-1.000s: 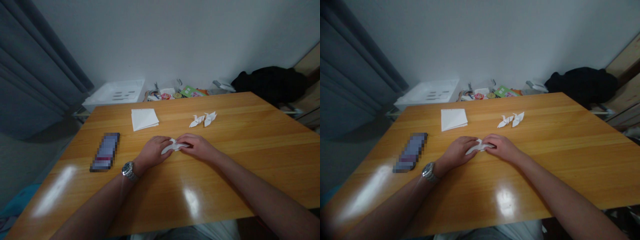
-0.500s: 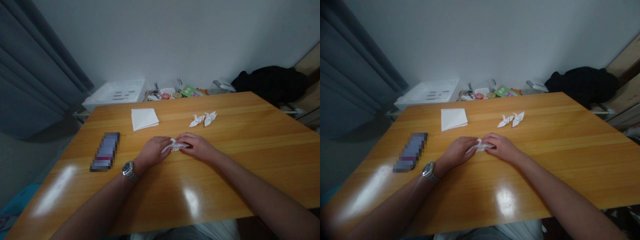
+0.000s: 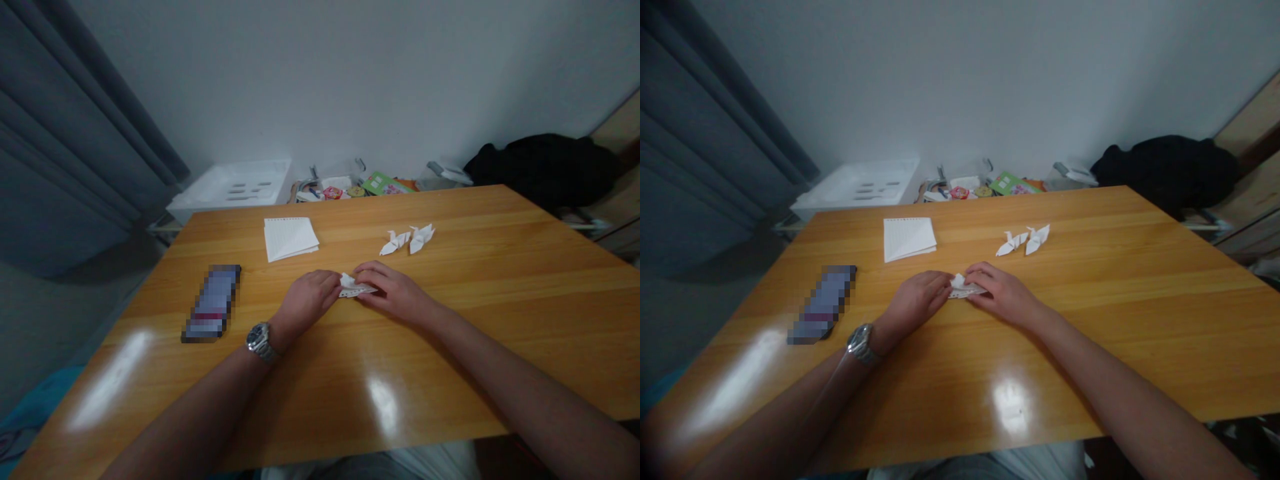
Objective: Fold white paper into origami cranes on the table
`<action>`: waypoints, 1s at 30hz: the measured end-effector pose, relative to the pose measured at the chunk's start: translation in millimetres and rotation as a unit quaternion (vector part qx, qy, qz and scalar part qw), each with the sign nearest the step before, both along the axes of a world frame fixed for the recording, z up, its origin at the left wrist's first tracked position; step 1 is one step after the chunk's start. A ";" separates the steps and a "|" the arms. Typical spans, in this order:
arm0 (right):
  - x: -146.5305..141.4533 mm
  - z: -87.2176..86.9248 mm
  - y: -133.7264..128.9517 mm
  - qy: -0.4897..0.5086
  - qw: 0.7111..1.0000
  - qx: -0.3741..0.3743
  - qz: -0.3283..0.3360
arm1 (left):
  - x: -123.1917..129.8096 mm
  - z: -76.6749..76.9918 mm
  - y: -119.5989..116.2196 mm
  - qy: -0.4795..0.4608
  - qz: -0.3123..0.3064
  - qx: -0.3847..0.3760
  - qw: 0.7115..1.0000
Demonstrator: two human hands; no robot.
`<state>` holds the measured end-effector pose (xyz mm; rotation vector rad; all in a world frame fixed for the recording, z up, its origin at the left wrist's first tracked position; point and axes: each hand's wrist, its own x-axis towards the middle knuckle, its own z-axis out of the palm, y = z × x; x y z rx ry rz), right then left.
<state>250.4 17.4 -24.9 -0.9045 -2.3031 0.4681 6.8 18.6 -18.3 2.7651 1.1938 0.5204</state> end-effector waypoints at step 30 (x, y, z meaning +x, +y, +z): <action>-10.4 11.2 -11.5 -0.214 0.970 0.101 -0.051 | -0.9 0.1 -0.6 -0.123 0.070 -0.036 0.989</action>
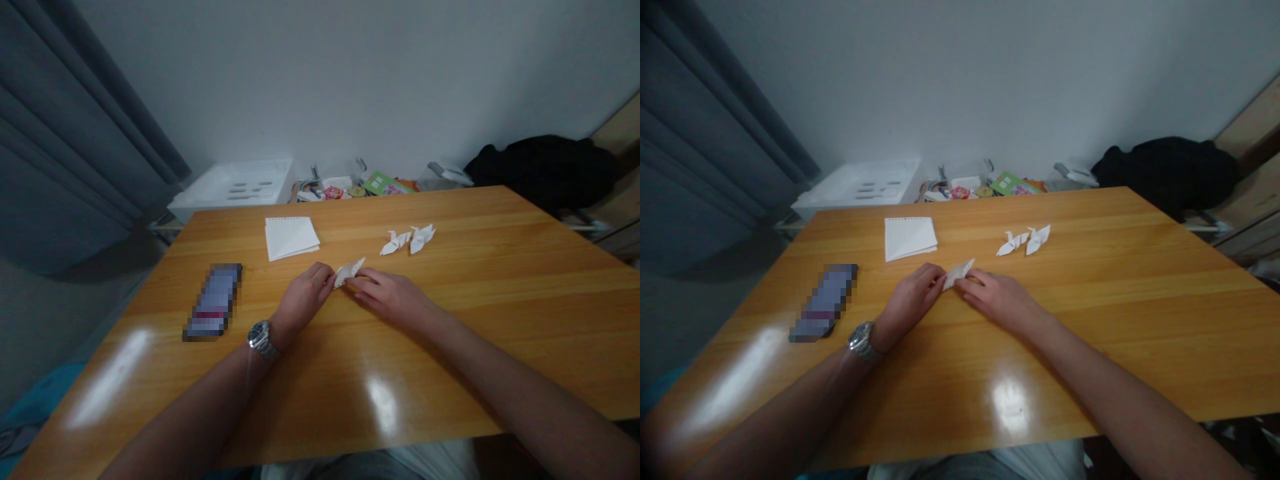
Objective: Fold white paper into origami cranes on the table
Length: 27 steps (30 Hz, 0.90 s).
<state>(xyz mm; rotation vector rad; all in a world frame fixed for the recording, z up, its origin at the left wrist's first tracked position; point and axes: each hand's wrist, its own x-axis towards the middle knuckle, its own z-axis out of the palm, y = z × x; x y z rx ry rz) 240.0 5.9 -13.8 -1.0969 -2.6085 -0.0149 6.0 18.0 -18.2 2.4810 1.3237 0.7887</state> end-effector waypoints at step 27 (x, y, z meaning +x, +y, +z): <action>-3.5 -5.1 -0.9 0.004 1.000 0.011 0.015 | 12.2 3.8 -15.2 0.028 -0.006 -0.015 0.999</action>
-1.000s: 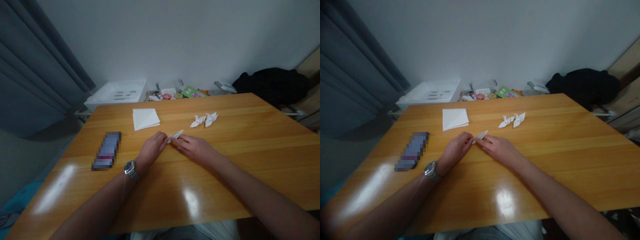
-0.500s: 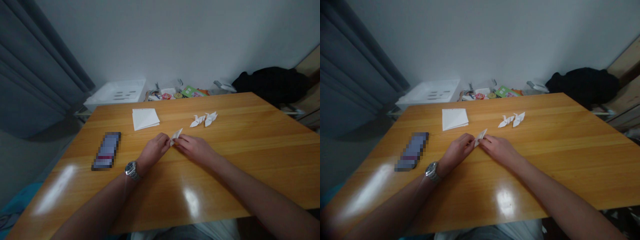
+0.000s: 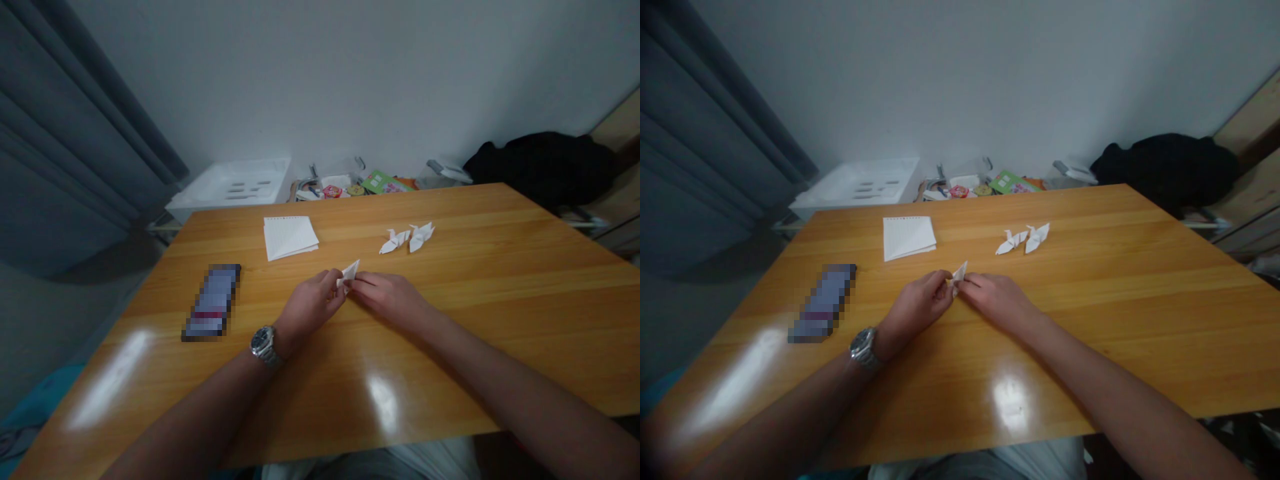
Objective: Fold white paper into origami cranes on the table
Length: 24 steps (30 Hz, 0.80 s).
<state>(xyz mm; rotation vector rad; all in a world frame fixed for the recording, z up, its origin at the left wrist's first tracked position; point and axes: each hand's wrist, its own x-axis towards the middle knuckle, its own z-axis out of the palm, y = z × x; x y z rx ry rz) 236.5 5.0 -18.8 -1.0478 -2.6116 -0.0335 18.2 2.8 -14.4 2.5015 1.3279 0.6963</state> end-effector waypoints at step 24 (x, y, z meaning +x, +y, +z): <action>-6.0 6.7 -3.0 -0.024 0.999 -0.026 -0.037 | 5.3 5.3 -7.0 0.017 0.022 0.000 1.000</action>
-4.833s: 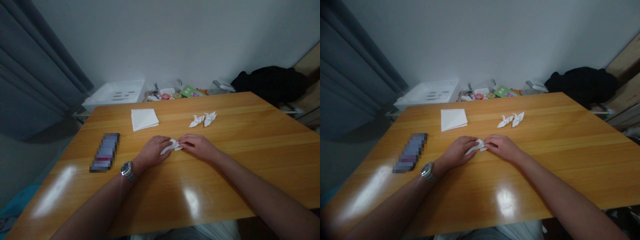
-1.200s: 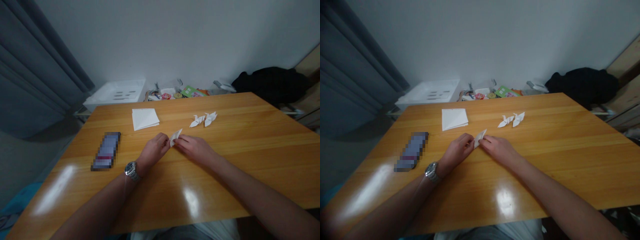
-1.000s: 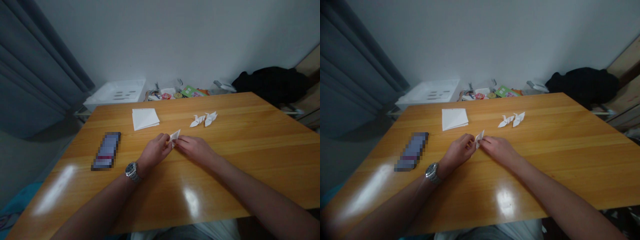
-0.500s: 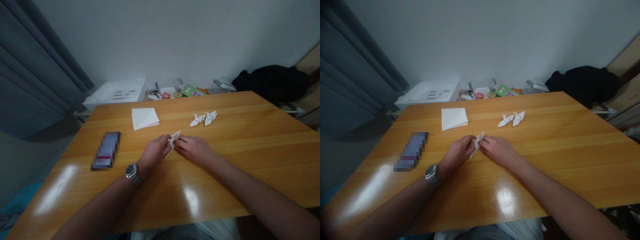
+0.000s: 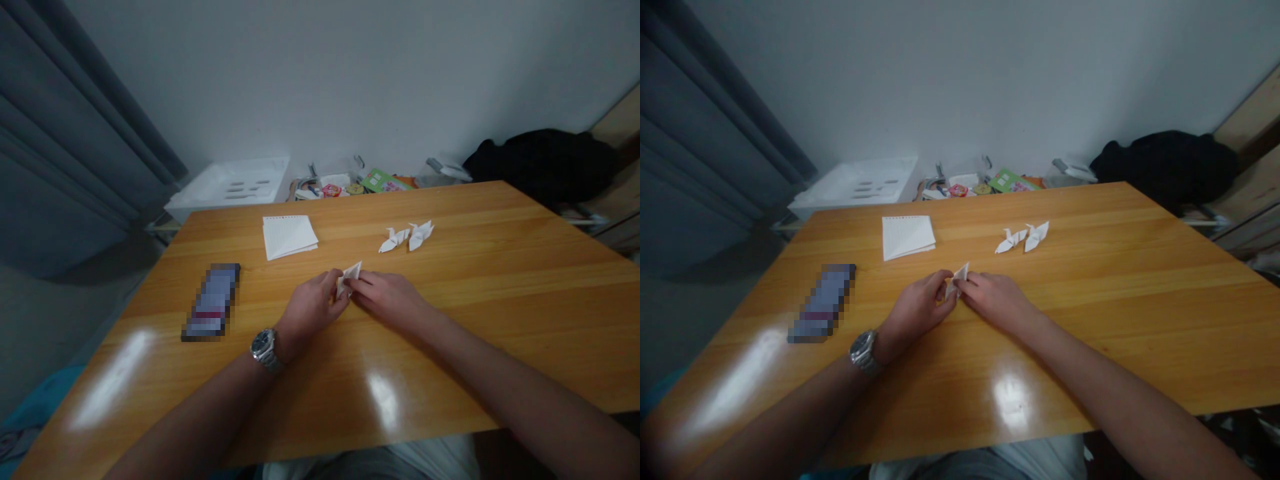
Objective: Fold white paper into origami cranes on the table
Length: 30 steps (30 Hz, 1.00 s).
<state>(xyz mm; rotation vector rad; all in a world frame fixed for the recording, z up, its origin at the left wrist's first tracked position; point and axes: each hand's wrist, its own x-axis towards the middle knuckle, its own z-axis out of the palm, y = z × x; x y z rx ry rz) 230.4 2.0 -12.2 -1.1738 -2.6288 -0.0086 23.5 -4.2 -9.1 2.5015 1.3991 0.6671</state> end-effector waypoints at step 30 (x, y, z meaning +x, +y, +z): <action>-5.8 3.7 -4.6 -0.064 0.998 -0.006 -0.008 | 1.8 0.3 -2.1 -0.073 0.024 -0.107 0.991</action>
